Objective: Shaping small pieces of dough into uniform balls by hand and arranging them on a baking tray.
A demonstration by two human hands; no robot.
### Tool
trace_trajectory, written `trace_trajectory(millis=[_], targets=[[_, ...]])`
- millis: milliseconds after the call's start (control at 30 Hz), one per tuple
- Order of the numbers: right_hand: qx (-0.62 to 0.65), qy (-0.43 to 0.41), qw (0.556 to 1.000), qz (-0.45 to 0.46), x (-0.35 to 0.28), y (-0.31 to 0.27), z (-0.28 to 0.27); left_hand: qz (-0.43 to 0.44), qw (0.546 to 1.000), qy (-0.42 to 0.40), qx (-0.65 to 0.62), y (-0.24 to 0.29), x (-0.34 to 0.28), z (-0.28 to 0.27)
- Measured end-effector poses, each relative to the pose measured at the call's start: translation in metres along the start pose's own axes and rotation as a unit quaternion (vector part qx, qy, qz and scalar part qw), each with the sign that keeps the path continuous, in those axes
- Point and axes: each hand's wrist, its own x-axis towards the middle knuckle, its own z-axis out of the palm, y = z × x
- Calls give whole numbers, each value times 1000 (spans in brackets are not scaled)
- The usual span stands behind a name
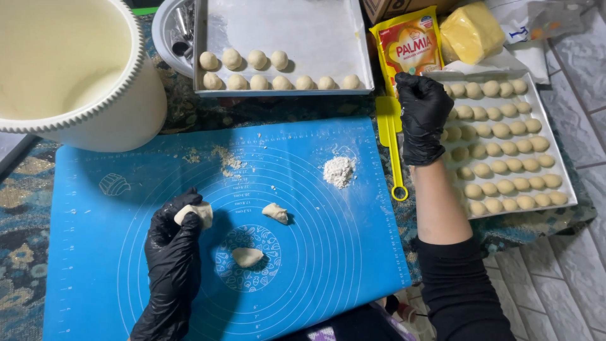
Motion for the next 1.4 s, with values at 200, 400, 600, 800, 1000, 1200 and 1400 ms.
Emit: trace_trajectory(millis=[200, 400, 600, 800, 1000, 1200, 1400], targets=[[103, 10, 985, 137, 8, -30, -19, -17, 998, 30, 53, 9, -2, 7], [320, -158, 903, 237, 16, -43, -42, -39, 991, 37, 120, 23, -2, 13], [616, -327, 656, 290, 17, -44, -60, -57, 991, 42, 111, 25, -2, 19], [647, -312, 620, 316, 14, -38, -59, -47, 994, 54, 84, 17, 2, 14], [591, -139, 636, 476, 19, -20, -47, -35, 997, 9, 68, 20, 0, 9], [722, 25, 628, 291, -20, 68, -43, -98, 995, -23, 19, 19, 2, 10], [707, -31, 657, 261, 9, -6, -66, -125, 991, -27, -35, 13, 6, 8]])
